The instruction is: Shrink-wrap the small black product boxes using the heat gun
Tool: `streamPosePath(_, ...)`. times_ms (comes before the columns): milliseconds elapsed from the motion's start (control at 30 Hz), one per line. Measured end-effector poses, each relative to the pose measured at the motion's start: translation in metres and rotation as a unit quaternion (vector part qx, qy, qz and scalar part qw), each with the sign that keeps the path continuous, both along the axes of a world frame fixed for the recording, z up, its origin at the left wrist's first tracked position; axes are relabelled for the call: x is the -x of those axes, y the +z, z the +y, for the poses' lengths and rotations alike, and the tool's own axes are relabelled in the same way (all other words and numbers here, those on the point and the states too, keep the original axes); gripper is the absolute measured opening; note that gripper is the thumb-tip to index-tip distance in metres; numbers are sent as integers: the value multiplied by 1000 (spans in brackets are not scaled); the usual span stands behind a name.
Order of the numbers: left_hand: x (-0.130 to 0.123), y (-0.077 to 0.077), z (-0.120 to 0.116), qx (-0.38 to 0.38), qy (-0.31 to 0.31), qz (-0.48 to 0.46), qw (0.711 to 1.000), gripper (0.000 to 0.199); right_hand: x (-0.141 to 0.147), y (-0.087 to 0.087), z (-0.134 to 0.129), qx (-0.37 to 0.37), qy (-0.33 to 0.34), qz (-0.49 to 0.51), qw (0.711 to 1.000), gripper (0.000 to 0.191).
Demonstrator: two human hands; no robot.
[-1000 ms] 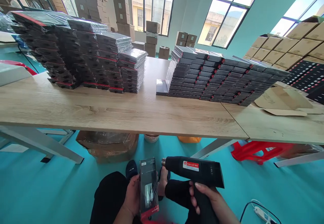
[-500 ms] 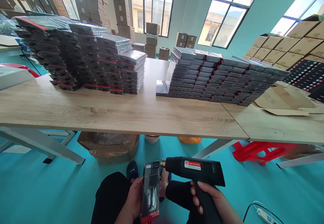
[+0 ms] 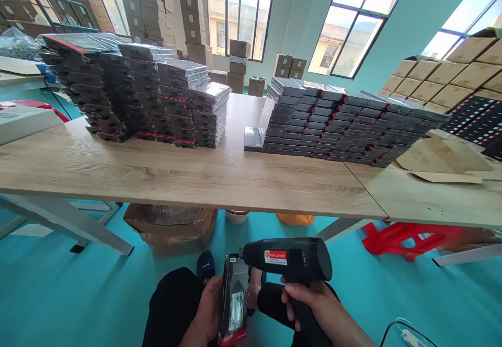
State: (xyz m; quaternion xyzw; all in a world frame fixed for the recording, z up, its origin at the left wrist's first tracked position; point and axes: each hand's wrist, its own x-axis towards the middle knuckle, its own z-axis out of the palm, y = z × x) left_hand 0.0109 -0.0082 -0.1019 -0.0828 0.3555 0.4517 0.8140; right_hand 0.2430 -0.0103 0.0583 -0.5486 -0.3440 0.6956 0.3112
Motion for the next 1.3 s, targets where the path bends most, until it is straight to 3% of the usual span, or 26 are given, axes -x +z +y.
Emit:
streamPosePath(100,0,0,1,-5,6,46,999,18,2,8,4,-13,93,6,996,31)
streamPosePath(233,-3,3,1,-22,-12,49,998,21,6,11,10,-21,52,-50,997,31)
streamPosePath(367,-4,6,0,-54,-9,47,997,17,13,16,13,-32,99,-11,994,23)
streamPosePath(500,-3,5,0,-48,-22,53,997,18,17,19,12,-39,73,-23,996,21)
streamPosePath(633,-1,3,0,-35,-12,37,999,17,10,20,4,-41,147,-33,988,6)
streamPosePath(700,-1,3,1,-44,-5,22,999,19,6,21,0,-31,175,-53,983,12)
streamPosePath(833,-1,3,2,-29,0,39,999,23,6,20,0,-31,115,-86,989,14)
streamPosePath(933,0,1,3,-18,23,55,998,18,8,19,-2,-12,125,-69,990,17)
streamPosePath(1033,3,-4,3,-9,63,64,996,13,7,16,-8,32,136,-32,990,44)
streamPosePath(1167,7,-12,4,-9,59,22,998,18,2,3,-15,37,59,-78,995,33)
streamPosePath(1300,7,-12,6,3,74,10,997,27,-1,-6,-18,51,68,-34,996,36)
